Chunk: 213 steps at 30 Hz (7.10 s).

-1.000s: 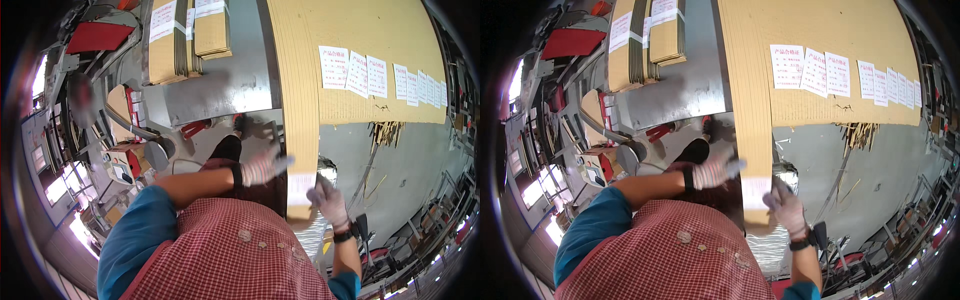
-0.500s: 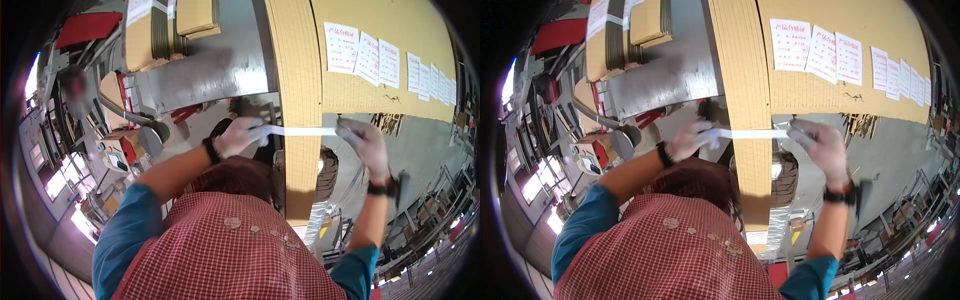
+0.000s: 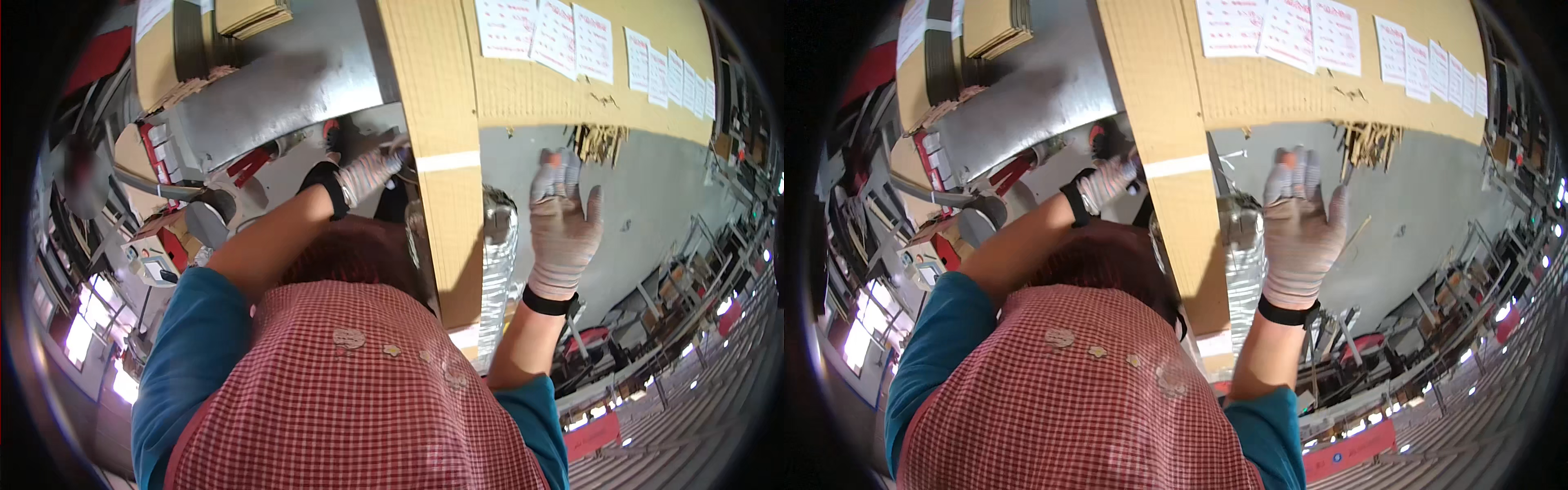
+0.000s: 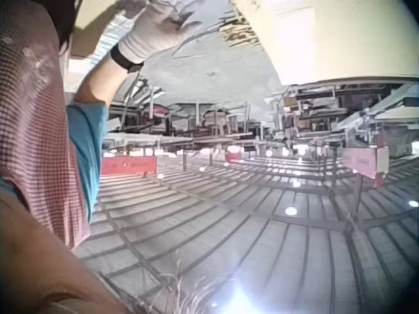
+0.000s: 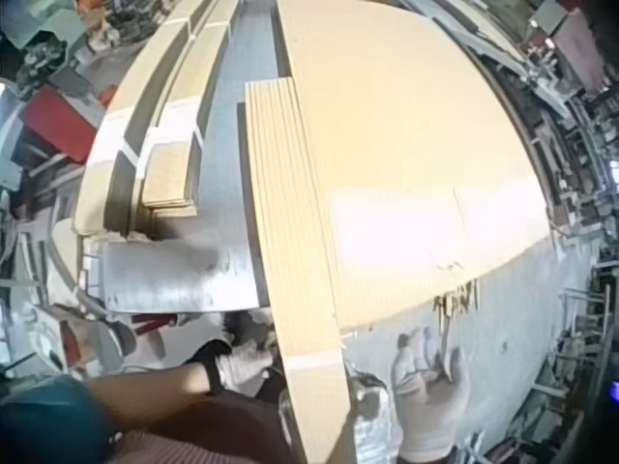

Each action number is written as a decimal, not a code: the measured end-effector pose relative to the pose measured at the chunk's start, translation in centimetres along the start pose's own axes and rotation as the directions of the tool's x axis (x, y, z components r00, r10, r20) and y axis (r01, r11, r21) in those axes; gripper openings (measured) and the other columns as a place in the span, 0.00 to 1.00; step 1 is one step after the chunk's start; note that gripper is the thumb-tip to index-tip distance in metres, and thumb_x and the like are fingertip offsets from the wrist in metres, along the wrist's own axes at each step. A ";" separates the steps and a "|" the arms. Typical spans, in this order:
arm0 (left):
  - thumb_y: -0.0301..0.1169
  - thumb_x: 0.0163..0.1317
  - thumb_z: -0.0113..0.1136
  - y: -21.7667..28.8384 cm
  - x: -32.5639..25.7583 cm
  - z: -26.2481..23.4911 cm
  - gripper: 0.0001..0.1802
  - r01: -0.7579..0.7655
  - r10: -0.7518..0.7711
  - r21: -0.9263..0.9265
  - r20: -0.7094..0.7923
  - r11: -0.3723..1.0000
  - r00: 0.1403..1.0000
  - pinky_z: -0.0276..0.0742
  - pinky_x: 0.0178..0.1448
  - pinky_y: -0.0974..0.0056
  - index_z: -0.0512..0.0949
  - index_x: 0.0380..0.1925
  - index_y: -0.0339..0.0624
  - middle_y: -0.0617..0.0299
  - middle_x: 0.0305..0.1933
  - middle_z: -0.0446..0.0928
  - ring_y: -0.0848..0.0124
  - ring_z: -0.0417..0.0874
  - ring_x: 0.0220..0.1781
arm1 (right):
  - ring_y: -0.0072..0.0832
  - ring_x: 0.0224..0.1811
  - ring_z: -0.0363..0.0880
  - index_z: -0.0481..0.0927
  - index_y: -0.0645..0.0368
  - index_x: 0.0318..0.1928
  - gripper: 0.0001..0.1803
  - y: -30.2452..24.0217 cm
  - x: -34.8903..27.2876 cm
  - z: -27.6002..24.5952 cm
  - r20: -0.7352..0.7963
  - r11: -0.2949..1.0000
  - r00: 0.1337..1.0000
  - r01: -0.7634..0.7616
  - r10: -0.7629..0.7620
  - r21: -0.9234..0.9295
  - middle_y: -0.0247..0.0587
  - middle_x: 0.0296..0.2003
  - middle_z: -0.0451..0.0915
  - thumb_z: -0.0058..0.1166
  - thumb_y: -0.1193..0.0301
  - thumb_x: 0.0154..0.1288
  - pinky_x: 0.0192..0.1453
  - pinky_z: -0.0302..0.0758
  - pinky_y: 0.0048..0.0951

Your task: Applying product labels and adhesive tape to bundles of building materials for packaging.

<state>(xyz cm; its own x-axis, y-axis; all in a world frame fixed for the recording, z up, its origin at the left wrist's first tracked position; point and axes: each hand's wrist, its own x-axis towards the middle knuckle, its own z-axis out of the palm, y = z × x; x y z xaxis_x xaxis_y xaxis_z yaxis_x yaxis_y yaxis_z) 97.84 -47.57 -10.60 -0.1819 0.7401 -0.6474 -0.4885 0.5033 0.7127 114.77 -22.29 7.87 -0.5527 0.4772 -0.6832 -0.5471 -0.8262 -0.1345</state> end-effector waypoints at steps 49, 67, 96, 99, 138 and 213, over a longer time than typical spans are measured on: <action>0.39 0.52 0.70 12.1 -4.4 3.8 0.24 -0.273 0.395 0.553 -0.112 0.787 0.912 0.79 0.49 0.54 0.78 0.50 0.47 0.51 0.36 0.83 0.51 0.85 0.41 | 0.47 0.28 0.80 0.80 0.55 0.46 0.14 10.3 -2.1 8.1 0.505 -0.733 0.714 0.647 0.485 -0.209 0.45 0.21 0.78 0.57 0.60 0.69 0.36 0.75 0.44; 0.57 0.70 0.53 16.0 -2.9 1.5 0.32 -0.029 0.060 0.076 -0.448 0.997 0.892 0.80 0.27 0.64 0.74 0.44 0.30 0.59 0.25 0.77 0.74 0.83 0.27 | 0.60 0.48 0.82 0.73 0.62 0.65 0.28 5.3 0.2 -2.5 0.556 -0.718 0.810 0.499 0.186 -0.486 0.61 0.49 0.82 0.58 0.62 0.70 0.52 0.81 0.43; 0.69 0.66 0.47 -4.3 2.5 2.6 0.42 -0.102 0.153 -0.189 0.278 0.977 0.948 0.76 0.62 0.59 0.76 0.60 0.42 0.54 0.54 0.82 0.65 0.81 0.57 | 0.28 0.48 0.80 0.77 0.68 0.56 0.20 4.4 7.8 -3.5 0.055 -0.045 0.990 0.061 0.127 -0.997 0.43 0.49 0.83 0.56 0.67 0.70 0.54 0.75 0.30; 0.53 0.71 0.54 -2.7 2.7 1.6 0.28 -0.126 0.134 -0.072 0.114 0.989 0.984 0.78 0.57 0.63 0.75 0.58 0.43 0.55 0.46 0.84 0.69 0.84 0.51 | 0.40 0.67 0.70 0.58 0.68 0.74 0.44 8.3 2.6 -0.3 0.393 -0.432 0.917 0.384 0.074 -0.816 0.57 0.67 0.70 0.65 0.67 0.63 0.72 0.65 0.42; 0.47 0.73 0.51 4.5 -12.2 0.0 0.33 -0.195 0.413 -0.731 0.130 0.654 0.901 0.66 0.74 0.55 0.66 0.67 0.33 0.50 0.66 0.75 0.59 0.74 0.69 | 0.36 0.71 0.62 0.59 0.66 0.72 0.51 3.5 -25.0 -19.1 -0.403 -0.027 0.802 -0.437 0.441 -0.899 0.51 0.68 0.66 0.68 0.47 0.61 0.75 0.57 0.37; 0.44 0.49 0.72 -22.0 -19.4 7.6 0.34 -0.193 0.199 0.507 0.042 0.840 0.979 0.81 0.51 0.55 0.77 0.56 0.41 0.49 0.50 0.83 0.56 0.85 0.48 | 0.26 0.23 0.72 0.65 0.70 0.68 0.33 16.6 -18.4 -25.4 -0.147 -0.566 0.904 0.120 0.402 -0.815 0.42 0.29 0.80 0.46 0.59 0.71 0.29 0.71 0.29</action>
<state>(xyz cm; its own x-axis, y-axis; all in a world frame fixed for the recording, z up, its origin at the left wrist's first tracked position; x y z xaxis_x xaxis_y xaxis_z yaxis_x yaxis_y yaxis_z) 118.58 -69.62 -11.72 -0.2392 0.8438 -0.4803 0.0572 0.5061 0.8606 131.84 -52.39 0.03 -0.6272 0.0555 -0.7768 0.7564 0.2809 -0.5907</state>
